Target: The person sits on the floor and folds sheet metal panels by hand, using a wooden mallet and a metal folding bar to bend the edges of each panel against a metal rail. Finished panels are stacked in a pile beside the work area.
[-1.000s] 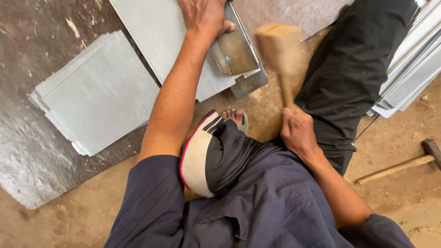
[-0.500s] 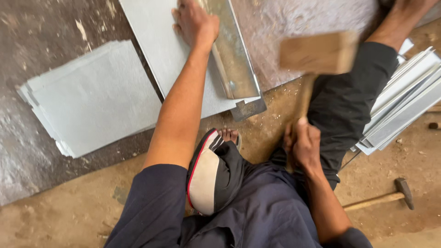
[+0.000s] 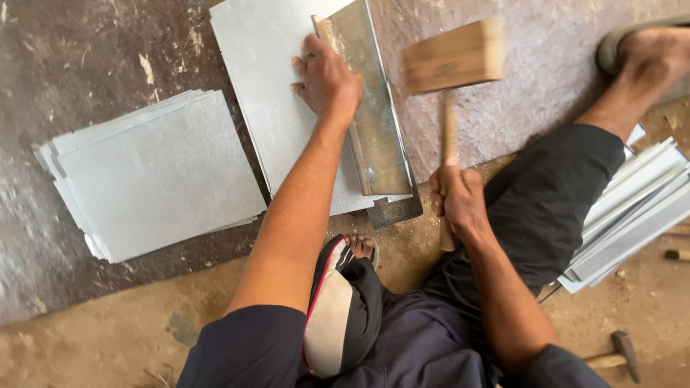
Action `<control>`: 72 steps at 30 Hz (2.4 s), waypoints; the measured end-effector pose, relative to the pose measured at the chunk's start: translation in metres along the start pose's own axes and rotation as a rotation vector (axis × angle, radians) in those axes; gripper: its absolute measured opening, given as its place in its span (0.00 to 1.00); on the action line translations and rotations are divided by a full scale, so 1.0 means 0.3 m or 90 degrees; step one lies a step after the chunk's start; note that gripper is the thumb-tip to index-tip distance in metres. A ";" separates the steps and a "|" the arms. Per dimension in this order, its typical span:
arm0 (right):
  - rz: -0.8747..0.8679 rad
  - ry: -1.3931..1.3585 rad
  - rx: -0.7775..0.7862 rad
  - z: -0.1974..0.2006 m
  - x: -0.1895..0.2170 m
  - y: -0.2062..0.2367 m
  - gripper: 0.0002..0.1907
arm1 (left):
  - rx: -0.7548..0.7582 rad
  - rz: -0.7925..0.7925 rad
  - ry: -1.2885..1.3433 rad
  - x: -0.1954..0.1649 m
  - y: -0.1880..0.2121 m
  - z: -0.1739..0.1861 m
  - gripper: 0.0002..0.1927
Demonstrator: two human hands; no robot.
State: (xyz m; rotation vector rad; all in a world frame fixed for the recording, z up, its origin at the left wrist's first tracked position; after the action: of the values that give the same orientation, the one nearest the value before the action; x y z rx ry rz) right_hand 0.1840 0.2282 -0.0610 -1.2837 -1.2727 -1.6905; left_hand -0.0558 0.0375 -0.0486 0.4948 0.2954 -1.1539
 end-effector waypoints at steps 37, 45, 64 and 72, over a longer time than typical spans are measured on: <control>0.005 0.027 -0.005 -0.195 0.146 -0.386 0.26 | 0.063 0.020 0.010 -0.013 0.014 0.054 0.38; 0.270 0.287 0.004 -0.178 0.228 -0.363 0.32 | 0.038 0.024 -0.004 -0.007 0.008 0.064 0.39; 0.283 0.397 0.035 -0.129 0.167 -0.187 0.26 | 0.046 0.004 0.027 -0.002 0.013 0.035 0.38; 0.321 0.367 -0.021 -0.110 0.183 -0.080 0.25 | -0.021 -0.031 0.008 -0.001 -0.001 0.019 0.33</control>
State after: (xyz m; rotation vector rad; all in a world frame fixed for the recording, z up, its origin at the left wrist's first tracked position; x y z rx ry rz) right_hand 0.1354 0.2074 -0.0177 -0.9261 -0.5299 -1.5452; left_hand -0.0563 0.0347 -0.0437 0.4686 0.3386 -1.1914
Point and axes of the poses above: each hand's wrist, its own y-axis away from the middle knuckle, its own z-axis out of the back of the hand, x = y × z, the point moved 5 cm from there along -y, towards the middle knuckle, and after that the axes turned 6 degrees about z, right-handed, at the moved point
